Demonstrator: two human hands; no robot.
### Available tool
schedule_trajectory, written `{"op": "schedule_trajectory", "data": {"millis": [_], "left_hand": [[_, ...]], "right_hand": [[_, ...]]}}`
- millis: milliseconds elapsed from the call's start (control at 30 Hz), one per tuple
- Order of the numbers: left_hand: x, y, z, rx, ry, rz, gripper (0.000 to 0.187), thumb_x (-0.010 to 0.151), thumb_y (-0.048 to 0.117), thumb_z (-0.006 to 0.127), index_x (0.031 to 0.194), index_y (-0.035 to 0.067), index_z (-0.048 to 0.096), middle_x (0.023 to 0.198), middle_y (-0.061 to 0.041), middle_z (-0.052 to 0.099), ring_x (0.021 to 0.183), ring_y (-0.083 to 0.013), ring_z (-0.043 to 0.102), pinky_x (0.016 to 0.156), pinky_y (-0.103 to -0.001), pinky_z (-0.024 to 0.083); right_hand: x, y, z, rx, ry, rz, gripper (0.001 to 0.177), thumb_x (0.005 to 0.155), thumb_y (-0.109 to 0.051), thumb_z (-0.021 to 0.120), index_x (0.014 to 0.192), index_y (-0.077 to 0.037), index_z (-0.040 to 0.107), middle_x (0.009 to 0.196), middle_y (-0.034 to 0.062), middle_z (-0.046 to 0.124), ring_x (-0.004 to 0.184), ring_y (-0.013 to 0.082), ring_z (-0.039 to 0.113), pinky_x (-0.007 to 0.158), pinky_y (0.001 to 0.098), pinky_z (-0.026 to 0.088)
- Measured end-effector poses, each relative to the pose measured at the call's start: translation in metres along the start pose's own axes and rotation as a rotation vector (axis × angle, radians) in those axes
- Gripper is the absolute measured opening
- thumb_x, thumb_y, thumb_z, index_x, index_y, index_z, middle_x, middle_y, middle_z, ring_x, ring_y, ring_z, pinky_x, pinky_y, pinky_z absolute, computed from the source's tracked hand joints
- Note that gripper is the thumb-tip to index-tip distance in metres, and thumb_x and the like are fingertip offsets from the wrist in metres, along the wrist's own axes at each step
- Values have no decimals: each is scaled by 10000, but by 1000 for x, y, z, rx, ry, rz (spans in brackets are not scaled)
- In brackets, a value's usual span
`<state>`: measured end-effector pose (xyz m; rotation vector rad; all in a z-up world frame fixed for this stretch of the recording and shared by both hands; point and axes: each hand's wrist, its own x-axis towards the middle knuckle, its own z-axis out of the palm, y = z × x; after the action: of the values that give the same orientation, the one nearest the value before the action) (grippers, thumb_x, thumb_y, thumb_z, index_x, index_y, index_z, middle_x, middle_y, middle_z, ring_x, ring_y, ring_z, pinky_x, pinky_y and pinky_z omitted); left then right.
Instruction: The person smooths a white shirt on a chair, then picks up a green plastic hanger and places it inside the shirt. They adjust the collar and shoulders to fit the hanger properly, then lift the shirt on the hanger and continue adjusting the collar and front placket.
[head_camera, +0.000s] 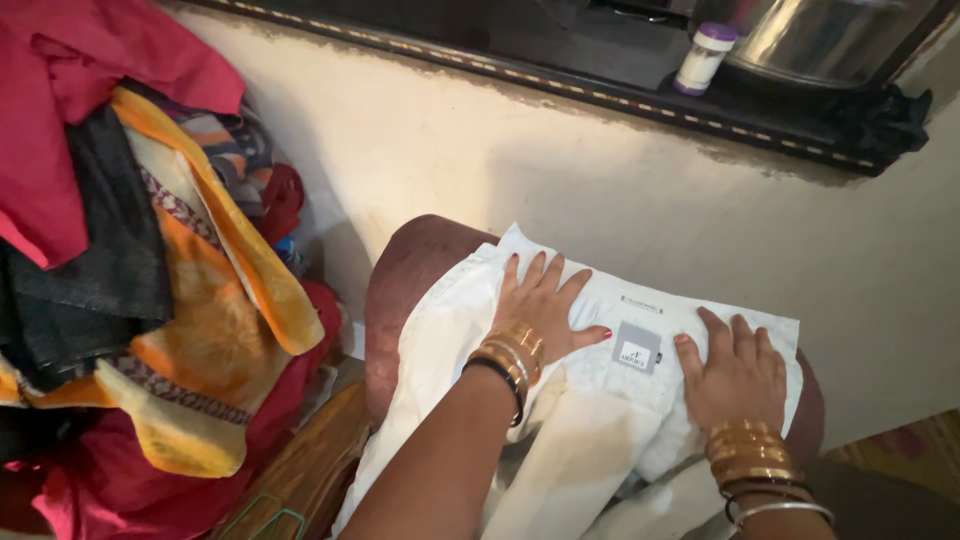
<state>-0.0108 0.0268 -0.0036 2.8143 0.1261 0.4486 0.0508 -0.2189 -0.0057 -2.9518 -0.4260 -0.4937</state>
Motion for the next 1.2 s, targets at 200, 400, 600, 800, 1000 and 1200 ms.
{"op": "schedule_trajectory", "data": {"millis": [200,400,600,800,1000,1200], "left_hand": [[3,1,-6,30,-126,-8,1121,637,847,675,1535,237,394,1610,-167,313,1517,-359,190,1204,-608,33],[0,0,-7,25,-126,5,1163,617,844,701,1550,233,369,1617,-173,303,1525,-358,177,1207,-607,24],[1,-1,-2,22,-93,6,1156,610,850,698,1534,232,381,1612,-165,305,1522,-357,178,1196,-617,18],[0,0,5,17,-73,-26,975,757,811,591,1534,252,403,1629,-145,316,1530,-337,199,1213,-607,22],[4,12,20,11,72,-122,586,988,515,382,1522,276,411,1632,-111,299,1510,-307,215,1203,-595,26],[3,11,32,-25,152,-138,517,1008,444,380,1494,295,472,1633,-96,337,1529,-291,237,1237,-588,34]], "right_hand": [[7,0,5,-15,-68,68,666,987,-636,345,1533,-266,432,1611,166,341,1506,394,229,1203,517,156],[6,3,10,-24,-37,51,675,997,-640,337,1544,-254,422,1609,192,340,1503,412,231,1201,538,153],[6,7,15,-23,-24,30,671,1013,-633,338,1549,-240,436,1607,208,352,1499,429,247,1199,559,164],[8,10,20,-46,-3,20,671,1020,-633,335,1548,-233,439,1608,211,357,1508,432,254,1209,561,171],[11,-9,20,-105,84,-13,647,1056,-529,364,1534,-102,450,1555,314,359,1451,483,258,1132,665,179],[8,-87,39,40,247,-178,504,1065,-374,391,1491,-164,559,1565,195,490,1499,419,349,1176,658,207]]}}
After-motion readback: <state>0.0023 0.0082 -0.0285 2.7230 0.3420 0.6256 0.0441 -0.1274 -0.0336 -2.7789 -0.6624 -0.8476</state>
